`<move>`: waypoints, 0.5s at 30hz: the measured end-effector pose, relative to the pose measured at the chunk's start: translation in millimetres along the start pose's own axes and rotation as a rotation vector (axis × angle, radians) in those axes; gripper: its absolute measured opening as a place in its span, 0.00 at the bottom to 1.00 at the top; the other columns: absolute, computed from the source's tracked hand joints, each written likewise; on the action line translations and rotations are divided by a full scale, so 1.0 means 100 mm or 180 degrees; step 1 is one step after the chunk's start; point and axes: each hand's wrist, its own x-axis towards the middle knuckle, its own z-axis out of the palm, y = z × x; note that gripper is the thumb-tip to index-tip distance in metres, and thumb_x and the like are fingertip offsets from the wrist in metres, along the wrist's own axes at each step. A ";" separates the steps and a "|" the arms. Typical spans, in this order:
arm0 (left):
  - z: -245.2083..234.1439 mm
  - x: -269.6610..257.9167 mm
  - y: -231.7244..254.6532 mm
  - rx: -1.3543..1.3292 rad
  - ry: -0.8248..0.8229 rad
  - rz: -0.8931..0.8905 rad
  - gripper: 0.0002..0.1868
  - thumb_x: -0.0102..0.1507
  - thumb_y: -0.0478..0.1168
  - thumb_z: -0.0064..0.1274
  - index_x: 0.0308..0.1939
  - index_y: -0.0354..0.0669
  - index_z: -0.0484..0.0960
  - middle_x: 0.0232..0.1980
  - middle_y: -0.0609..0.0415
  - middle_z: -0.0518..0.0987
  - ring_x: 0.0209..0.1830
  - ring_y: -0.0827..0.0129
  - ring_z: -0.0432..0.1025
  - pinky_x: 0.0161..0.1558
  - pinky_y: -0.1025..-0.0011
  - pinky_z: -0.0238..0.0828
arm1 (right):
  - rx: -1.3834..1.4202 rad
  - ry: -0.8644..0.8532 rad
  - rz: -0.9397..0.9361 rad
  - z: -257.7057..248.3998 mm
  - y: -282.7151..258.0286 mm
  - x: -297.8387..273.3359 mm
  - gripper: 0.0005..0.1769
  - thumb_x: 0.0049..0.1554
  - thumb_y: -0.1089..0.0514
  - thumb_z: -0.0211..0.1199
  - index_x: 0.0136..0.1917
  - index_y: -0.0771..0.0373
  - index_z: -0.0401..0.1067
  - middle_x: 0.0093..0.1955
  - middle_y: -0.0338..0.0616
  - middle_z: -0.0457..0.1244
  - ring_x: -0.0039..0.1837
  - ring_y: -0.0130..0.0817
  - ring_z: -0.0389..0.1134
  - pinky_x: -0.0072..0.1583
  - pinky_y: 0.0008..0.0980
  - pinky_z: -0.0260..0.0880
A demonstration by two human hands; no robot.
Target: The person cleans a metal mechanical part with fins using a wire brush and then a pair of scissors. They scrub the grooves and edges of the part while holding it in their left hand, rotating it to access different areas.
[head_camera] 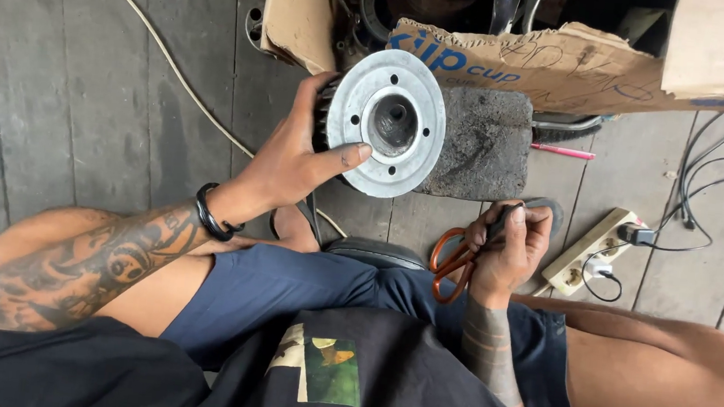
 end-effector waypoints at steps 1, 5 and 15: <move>0.00 0.00 0.00 -0.0012 0.0008 0.0025 0.46 0.63 0.53 0.61 0.75 0.38 0.53 0.68 0.17 0.65 0.70 0.18 0.58 0.65 0.25 0.55 | -0.0008 -0.0016 -0.0023 -0.01 -0.01 0.01 0.08 0.69 0.55 0.51 0.50 0.53 0.54 0.35 0.48 0.54 0.26 0.29 0.53 0.26 0.26 0.55; -0.01 -0.01 -0.02 0.0135 -0.0044 -0.0124 0.53 0.58 0.55 0.66 0.77 0.41 0.51 0.71 0.19 0.63 0.72 0.19 0.56 0.67 0.27 0.53 | 0.0296 -0.0035 0.0165 -0.05 -0.11 0.06 0.08 0.69 0.54 0.51 0.49 0.52 0.55 0.35 0.45 0.53 0.26 0.27 0.53 0.26 0.23 0.54; -0.08 0.11 -0.07 0.0035 -0.0366 0.0102 0.64 0.52 0.57 0.73 0.79 0.41 0.46 0.75 0.17 0.56 0.76 0.21 0.51 0.72 0.29 0.47 | 0.2189 0.0182 0.1978 -0.43 -0.97 0.38 0.10 0.64 0.64 0.60 0.52 0.67 0.60 0.44 0.36 0.57 0.35 0.16 0.59 0.34 0.07 0.55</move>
